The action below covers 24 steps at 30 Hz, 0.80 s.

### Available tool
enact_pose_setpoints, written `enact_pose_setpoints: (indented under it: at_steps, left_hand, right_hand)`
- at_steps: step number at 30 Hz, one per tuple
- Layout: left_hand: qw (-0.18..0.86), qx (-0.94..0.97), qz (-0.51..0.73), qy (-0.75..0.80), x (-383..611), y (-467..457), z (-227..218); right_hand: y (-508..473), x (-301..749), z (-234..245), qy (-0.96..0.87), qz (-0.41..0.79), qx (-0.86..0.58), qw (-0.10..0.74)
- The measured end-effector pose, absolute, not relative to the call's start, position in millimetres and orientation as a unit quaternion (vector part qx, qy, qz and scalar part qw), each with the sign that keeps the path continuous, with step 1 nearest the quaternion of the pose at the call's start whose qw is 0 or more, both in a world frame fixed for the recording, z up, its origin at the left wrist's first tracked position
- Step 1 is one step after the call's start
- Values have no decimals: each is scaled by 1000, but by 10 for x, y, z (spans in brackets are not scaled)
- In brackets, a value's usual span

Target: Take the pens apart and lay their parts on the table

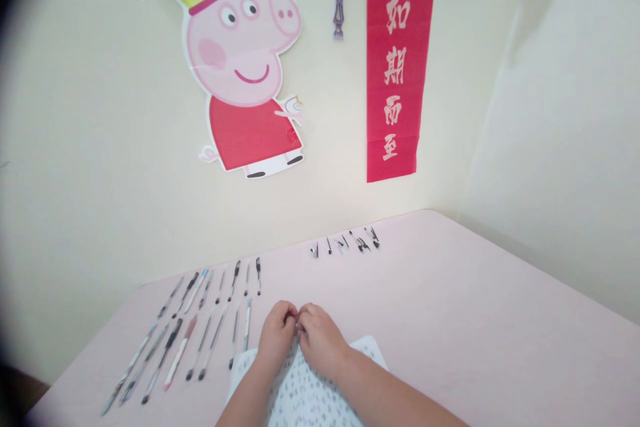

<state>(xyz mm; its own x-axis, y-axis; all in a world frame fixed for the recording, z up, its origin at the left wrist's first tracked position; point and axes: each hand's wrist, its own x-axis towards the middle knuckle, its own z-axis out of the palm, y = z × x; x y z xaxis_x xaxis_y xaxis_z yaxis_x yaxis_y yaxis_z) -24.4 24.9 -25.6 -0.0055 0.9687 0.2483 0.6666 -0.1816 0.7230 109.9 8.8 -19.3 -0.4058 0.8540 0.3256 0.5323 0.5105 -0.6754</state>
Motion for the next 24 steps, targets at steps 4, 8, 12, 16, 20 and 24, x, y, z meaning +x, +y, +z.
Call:
enact_pose_setpoints:
  at_steps: [4,8,12,16,20,24]
  left_hand:
    - [209,672,372,605,-233,243,-243]
    - [211,668,379,605,-238,252,-257]
    - [213,664,391,601,-240,252,-252]
    - [210,667,400,592,-235,250,-255]
    - [180,688,382,590,-268,268,-205]
    - [55,710,302,633,-360,330,-13]
  right_hand:
    - [103,1101,-213,-805,230,-438,329]
    - [111,1102,-210,-809,218,-446,316]
    - [98,1093,-163,-805,218,-450,318]
    - [90,1091,-130,-803,219,-451,323]
    - [104,1092,-174,-807,212,-445,323]
    - [120,1081,-219,-810,201,-458,306]
